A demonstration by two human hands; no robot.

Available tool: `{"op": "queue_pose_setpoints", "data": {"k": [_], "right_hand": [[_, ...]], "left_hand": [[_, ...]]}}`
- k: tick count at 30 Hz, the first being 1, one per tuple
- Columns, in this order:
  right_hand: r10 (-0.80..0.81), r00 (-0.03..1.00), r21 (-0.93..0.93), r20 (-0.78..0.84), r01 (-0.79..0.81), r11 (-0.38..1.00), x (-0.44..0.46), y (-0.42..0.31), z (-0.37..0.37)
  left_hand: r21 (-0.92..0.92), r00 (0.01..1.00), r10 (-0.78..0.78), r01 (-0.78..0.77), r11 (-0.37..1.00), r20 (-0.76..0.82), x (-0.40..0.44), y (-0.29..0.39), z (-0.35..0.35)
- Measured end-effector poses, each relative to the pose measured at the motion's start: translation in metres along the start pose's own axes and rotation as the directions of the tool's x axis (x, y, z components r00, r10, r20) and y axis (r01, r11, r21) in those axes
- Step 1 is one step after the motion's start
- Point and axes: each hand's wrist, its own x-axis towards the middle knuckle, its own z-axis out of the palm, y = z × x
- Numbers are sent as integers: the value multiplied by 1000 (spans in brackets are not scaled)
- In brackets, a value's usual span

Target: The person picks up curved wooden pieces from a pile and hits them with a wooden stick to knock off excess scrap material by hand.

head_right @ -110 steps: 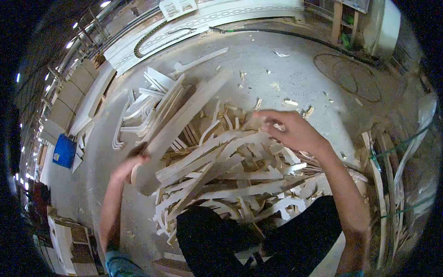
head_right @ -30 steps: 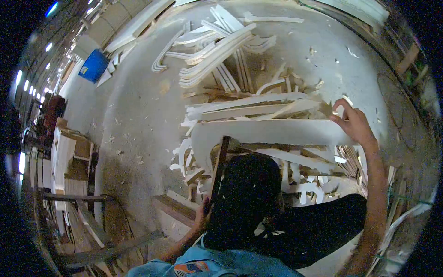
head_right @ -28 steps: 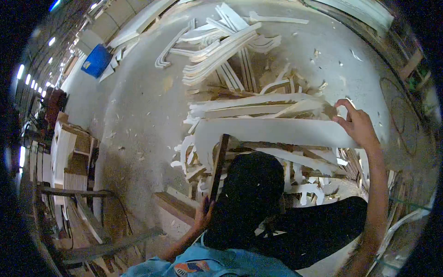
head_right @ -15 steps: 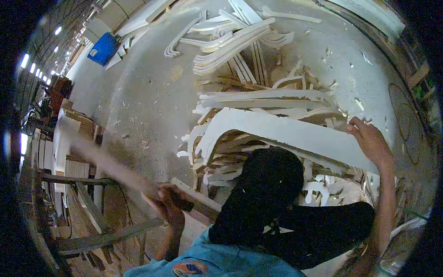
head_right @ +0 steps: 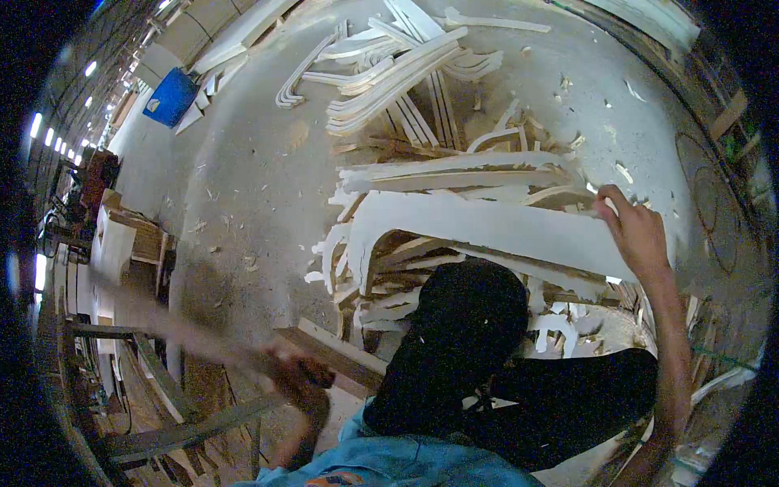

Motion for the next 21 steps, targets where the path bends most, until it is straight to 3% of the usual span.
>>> {"op": "queue_pose_setpoints", "data": {"k": [3,4,5,6,8,10,11,12,14,15,16,18,19,20,21], "right_hand": [[-24,999,-71,-21,23,997,3,-2,4],[-16,1000,-72,-26,14,997,4,-1,3],[-18,1000,-71,-23,16,997,4,-1,2],[-15,1000,-69,-21,13,997,4,-2,1],[6,1000,-52,-23,-7,999,-1,-11,-9],[4,999,-38,-49,-6,999,2,-15,-12],[-1,998,-25,-64,-1,1000,1,-14,-10],[-4,997,-14,-83,3,1000,0,-14,-9],[-8,996,-27,-92,5,1000,-2,-13,-10],[-10,995,-36,-101,6,999,-2,-14,-9],[-7,994,-34,-107,3,999,-4,-13,-7],[-50,989,-60,-143,41,997,-4,-9,-4],[-40,988,-60,-149,31,998,-2,-8,-7],[-24,991,-57,-130,16,998,-4,-10,-10],[-18,994,-55,-109,12,998,-5,-12,-11]], "left_hand": [[562,909,-315,116,819,272,-16,-70,-36],[716,845,-435,93,692,311,-10,-55,-15],[870,884,-406,-3,493,233,-15,-25,-6],[760,889,-421,148,633,178,-15,-12,-8],[643,983,-149,47,764,106,-9,32,2],[269,990,97,-65,961,-105,2,71,32],[273,990,96,-64,960,-107,6,48,15],[192,957,244,-213,958,-154,14,1,-17],[510,875,479,-443,738,66,8,-43,-28],[630,981,74,-171,758,178,6,-43,-25],[809,903,-346,-5,588,256,5,-43,-21],[872,913,-359,6,490,195,3,-21,-27],[850,948,-230,-71,522,221,9,-9,-35],[809,969,-174,-41,587,175,14,5,-45],[567,987,-157,104,817,45,16,28,-31]]}}
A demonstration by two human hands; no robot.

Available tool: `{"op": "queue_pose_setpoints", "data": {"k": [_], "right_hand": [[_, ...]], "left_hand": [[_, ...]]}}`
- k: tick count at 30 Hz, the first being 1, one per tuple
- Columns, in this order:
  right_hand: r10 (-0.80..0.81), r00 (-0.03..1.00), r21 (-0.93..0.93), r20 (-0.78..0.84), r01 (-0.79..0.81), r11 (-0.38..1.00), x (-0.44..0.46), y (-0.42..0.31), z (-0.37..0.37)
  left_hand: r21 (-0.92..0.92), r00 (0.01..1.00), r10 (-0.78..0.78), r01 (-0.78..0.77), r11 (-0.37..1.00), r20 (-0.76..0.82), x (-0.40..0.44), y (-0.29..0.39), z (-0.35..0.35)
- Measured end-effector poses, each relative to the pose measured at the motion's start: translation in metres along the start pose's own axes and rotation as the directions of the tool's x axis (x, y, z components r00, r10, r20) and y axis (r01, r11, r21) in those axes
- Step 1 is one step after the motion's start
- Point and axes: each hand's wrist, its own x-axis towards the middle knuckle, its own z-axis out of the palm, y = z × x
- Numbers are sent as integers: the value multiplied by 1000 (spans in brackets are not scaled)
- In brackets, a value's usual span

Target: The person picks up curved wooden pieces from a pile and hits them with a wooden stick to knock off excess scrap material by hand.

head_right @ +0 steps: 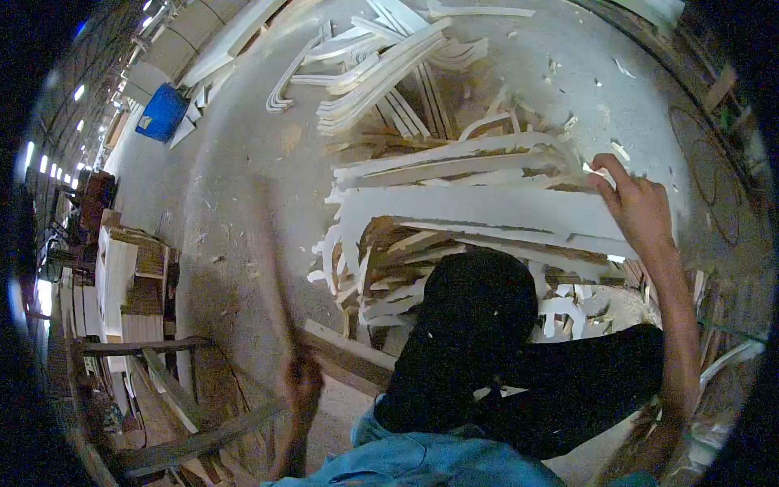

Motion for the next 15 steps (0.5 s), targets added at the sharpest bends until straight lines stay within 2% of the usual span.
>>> {"op": "queue_pose_setpoints", "data": {"k": [2,3,4,5,6,7,8,9,11,13,14,15], "right_hand": [[-21,999,15,-36,22,1000,2,-3,-2],[-37,997,30,-65,39,999,1,-3,-3],[-39,997,27,-70,41,999,1,-4,-3],[-29,998,25,-61,30,999,0,-4,-3],[-19,998,25,-54,21,999,0,-4,-4],[-18,998,25,-59,20,999,-1,-6,-5],[-6,999,7,-39,6,1000,-2,-8,-5],[-1,1000,-14,-16,1,1000,-1,-9,-6],[-19,1000,-38,-18,19,999,3,6,9],[-35,999,-54,12,35,998,-3,3,12],[-18,1000,-24,9,18,1000,-1,0,6],[-1,1000,5,5,1,1000,0,-5,1]], "left_hand": [[-355,971,117,-186,916,-206,-1,27,-1],[-378,929,189,-307,874,-317,-2,50,9],[-497,916,277,-393,774,-291,4,16,11],[-428,882,351,-461,777,-314,15,-23,20],[-232,889,396,-445,865,-228,17,-60,30],[57,947,321,-321,945,4,13,-93,34],[370,956,82,-187,910,280,17,-109,33],[123,937,-185,154,980,297,0,-47,47],[55,928,-324,320,946,184,-9,-20,44],[-117,989,-141,145,983,40,-11,-1,34],[-220,996,60,-72,973,-61,-7,-2,30],[-324,992,95,-119,938,-88,-7,28,30]]}}
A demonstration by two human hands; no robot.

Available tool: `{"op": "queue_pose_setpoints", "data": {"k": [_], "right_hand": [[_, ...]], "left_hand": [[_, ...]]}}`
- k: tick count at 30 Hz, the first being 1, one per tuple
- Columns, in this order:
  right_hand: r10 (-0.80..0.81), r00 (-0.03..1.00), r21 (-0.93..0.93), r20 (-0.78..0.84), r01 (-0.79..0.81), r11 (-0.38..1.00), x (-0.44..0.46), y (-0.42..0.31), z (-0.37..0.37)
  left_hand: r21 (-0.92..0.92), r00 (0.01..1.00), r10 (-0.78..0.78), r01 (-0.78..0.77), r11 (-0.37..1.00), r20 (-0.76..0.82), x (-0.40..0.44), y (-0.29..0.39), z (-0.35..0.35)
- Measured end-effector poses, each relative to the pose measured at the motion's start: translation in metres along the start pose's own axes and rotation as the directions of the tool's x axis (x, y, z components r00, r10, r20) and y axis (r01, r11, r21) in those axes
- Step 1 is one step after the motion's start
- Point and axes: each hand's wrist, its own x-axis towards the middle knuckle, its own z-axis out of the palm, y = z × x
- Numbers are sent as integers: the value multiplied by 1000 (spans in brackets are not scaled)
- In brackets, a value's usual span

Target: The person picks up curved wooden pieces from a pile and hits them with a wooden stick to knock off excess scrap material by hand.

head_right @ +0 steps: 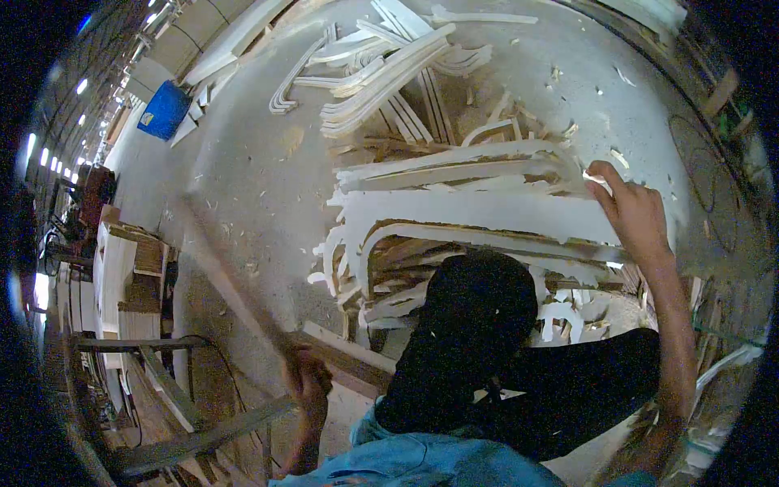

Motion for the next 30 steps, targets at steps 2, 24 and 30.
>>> {"op": "queue_pose_setpoints", "data": {"k": [2,24,30], "right_hand": [[14,1000,-20,25,-13,1000,1,-4,-4],[-35,999,10,9,35,999,3,-26,-21],[-52,998,-9,29,52,999,1,-18,-12]], "left_hand": [[-221,966,155,-200,955,-205,8,-49,-9],[961,977,6,-210,181,212,112,-26,-99],[303,919,392,-388,871,48,114,-92,-69]]}}
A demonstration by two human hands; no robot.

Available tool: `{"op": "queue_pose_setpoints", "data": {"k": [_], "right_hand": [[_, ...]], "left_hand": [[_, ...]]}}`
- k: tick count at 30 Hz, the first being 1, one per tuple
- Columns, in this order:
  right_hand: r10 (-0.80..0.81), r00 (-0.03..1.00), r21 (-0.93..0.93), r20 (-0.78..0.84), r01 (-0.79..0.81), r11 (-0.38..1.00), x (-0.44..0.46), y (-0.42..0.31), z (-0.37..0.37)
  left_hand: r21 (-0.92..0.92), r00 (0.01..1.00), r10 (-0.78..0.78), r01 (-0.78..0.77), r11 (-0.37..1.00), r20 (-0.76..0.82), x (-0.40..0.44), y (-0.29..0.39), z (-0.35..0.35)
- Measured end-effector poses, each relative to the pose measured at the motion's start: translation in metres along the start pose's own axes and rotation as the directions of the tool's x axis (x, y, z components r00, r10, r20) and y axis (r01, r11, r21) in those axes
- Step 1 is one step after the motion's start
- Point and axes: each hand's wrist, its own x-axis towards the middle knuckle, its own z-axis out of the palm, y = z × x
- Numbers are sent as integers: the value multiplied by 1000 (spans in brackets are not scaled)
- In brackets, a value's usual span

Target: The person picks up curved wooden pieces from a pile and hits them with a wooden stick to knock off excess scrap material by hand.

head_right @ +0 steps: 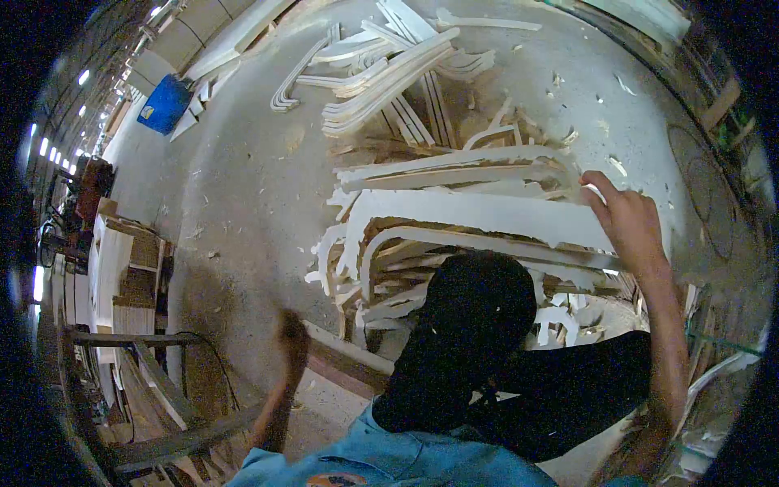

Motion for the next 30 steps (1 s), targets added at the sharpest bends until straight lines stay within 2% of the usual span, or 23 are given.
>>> {"op": "queue_pose_setpoints", "data": {"k": [1,2,3,4,5,6,7,9,10,12,13,14,16,18,19,21,23,24,25,26,27,28,30], "right_hand": [[0,1000,3,-4,0,1000,-1,1,2],[10,1000,18,-7,-10,1000,-2,1,4],[21,1000,29,-9,-21,999,-2,2,5],[27,999,25,-18,-26,999,1,5,5],[24,997,19,-68,-22,1000,0,7,6],[10,995,17,-97,-8,1000,-5,6,10],[-22,996,4,-86,22,1000,-3,4,5],[-30,994,21,-108,32,999,0,3,6],[-27,992,40,-121,32,999,-2,4,7],[-49,985,26,-165,55,998,1,7,8],[-71,977,16,-203,76,997,1,6,10],[-66,976,18,-206,71,997,0,6,13],[-75,985,-39,-153,70,997,3,8,18],[-65,985,-10,-163,64,998,5,15,22],[-65,985,24,-162,70,997,3,15,25],[-69,985,10,-155,71,997,6,12,23],[-60,985,-1,-159,60,998,5,11,22],[-58,984,3,-167,59,998,6,12,23],[-54,984,10,-170,56,998,6,11,25],[-51,984,18,-172,55,998,5,9,28],[-15,987,34,-161,21,999,5,8,30],[15,988,44,-152,-8,999,7,9,30],[-16,983,4,-184,17,1000,9,14,34]], "left_hand": [[399,914,-237,92,912,331,-7,7,-1],[587,670,-550,206,783,499,-11,14,-3],[403,553,-671,538,740,494,-9,55,6],[198,420,-773,805,559,476,-7,96,14],[67,417,-776,861,504,473,-1,132,18],[83,397,-788,870,487,470,-3,155,16],[-154,611,-725,788,596,319,-5,173,17],[-438,880,-474,420,795,-16,0,185,29],[-437,880,-474,420,795,-16,-11,159,33],[-568,995,-59,1,823,-84,-48,69,41],[-245,924,-348,377,893,157,-69,57,39],[170,714,-648,627,760,264,-79,50,38],[97,422,-799,858,505,428,-46,132,36],[-67,519,-790,846,528,327,-29,147,15],[-163,632,-768,773,613,107,-20,175,19],[-454,837,-540,449,769,-88,-13,174,12],[-554,893,-360,162,816,-269,-25,140,18],[-519,945,-239,91,850,-225,-42,101,25],[-390,952,-307,278,878,-13,-63,72,29],[-20,744,-600,632,775,294,-75,71,28],[167,468,-765,795,583,442,-63,101,24],[106,308,-808,906,411,503,-56,131,27],[-89,395,-806,913,398,440,-35,162,13]]}}
